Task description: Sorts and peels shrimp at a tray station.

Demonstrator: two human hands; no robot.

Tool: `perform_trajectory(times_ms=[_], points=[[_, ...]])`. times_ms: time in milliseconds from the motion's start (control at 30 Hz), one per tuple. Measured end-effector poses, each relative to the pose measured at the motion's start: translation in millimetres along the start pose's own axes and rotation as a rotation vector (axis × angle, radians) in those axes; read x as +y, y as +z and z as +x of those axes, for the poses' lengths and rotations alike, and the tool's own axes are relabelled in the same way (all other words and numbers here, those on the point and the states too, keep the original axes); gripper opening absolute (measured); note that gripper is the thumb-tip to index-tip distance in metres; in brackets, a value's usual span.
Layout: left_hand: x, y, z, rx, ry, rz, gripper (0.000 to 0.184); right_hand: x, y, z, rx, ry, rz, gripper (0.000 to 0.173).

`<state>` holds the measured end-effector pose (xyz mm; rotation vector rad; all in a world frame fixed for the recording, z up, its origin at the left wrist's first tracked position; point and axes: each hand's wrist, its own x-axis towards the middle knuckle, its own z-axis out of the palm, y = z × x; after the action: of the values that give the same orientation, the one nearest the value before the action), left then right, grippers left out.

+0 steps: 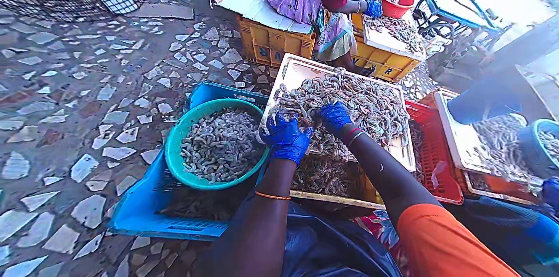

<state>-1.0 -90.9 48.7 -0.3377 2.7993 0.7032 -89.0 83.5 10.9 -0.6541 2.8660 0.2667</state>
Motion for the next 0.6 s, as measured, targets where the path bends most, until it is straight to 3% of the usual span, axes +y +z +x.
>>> perform_trajectory(times_ms=[133, 233, 367, 467, 533, 600], points=[[6.1, 9.9, 8.1, -0.069, 0.053, 0.017, 0.061, 17.3, 26.2, -6.1, 0.131, -0.053, -0.026, 0.025], [15.5, 22.3, 10.3, -0.107, 0.274, -0.059, 0.052, 10.1, -7.3, -41.3, 0.09, 0.049, 0.156, 0.019], [30.4, 49.2, 2.5, 0.017, 0.573, -0.18, 0.04, 15.1, -27.5, -92.6, -0.099, 0.211, 0.792, 0.03], [38.6, 69.3, -9.2, 0.112, 0.702, -0.067, 0.037, 21.5, -15.0, -117.8, -0.155, 0.234, 1.225, 0.029], [46.0, 81.6, -21.4, 0.17, 0.765, 0.026, 0.038, 28.7, -11.8, -135.0, -0.239, 0.239, 1.197, 0.032], [54.9, 87.3, -31.9, 0.113, 0.761, 0.108, 0.042, 37.4, -12.3, -148.7, -0.28, 0.267, 1.009, 0.037]])
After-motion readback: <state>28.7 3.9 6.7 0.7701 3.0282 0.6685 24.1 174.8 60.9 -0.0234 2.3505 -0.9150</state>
